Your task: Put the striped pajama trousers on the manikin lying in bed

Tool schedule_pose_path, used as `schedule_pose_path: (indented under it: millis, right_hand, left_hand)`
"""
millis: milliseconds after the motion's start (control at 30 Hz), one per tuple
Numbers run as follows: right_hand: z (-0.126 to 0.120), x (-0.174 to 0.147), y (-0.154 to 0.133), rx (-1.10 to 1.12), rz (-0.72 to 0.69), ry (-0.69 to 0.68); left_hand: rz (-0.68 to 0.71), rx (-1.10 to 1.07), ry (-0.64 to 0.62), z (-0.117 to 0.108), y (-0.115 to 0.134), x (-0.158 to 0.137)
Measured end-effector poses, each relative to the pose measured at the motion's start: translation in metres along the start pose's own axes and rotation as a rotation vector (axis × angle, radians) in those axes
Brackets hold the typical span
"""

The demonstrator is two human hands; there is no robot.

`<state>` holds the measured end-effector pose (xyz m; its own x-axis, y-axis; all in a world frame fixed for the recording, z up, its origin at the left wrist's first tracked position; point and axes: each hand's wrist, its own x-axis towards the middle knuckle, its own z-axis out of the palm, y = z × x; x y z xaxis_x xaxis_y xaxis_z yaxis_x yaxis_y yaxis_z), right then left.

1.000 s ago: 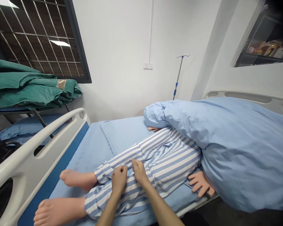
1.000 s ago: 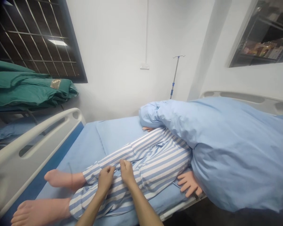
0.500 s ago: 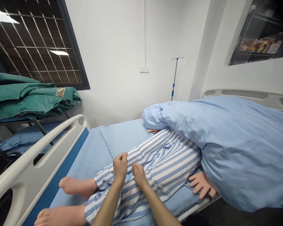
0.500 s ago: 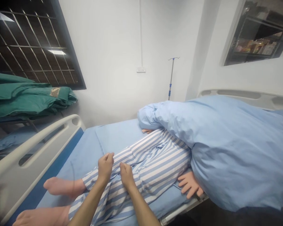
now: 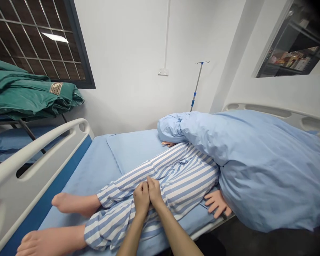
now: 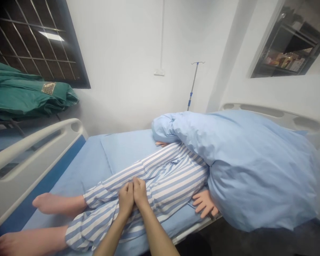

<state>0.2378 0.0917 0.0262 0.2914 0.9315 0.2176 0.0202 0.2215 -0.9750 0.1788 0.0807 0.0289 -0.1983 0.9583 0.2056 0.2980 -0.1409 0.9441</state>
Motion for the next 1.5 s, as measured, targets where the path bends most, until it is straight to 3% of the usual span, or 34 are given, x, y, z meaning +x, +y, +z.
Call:
schedule_pose_path:
  millis: [300,567,900,1067,1200,1367,1500]
  right_hand:
    - [0.001,0.003,-0.002,-0.037,0.010,-0.012]
    - [-0.016,0.008,-0.016,-0.038,0.083,-0.085]
    - [-0.032,0.045,-0.077,-0.139,-0.139,-0.103]
    - [-0.040,0.025,-0.029,-0.258,-0.083,-0.087]
    - [-0.040,0.004,0.005,-0.379,-0.133,-0.032]
    - [-0.042,0.005,0.004,-0.338,-0.136,-0.079]
    - [-0.043,0.005,0.003,-0.312,-0.140,-0.039]
  left_hand:
    - [-0.011,-0.016,-0.032,-0.003,0.000,0.003]
    - [0.014,-0.019,-0.074,-0.003,-0.001,0.002]
    - [0.019,0.004,-0.102,-0.004,0.001,0.000]
    - [0.015,0.020,-0.107,-0.003,0.001,0.000]
    - [0.033,0.038,-0.111,0.000,-0.002,-0.001]
    - [0.042,0.070,-0.115,0.001,-0.003,-0.002]
    - [0.000,-0.001,-0.136,0.000,0.001,0.002]
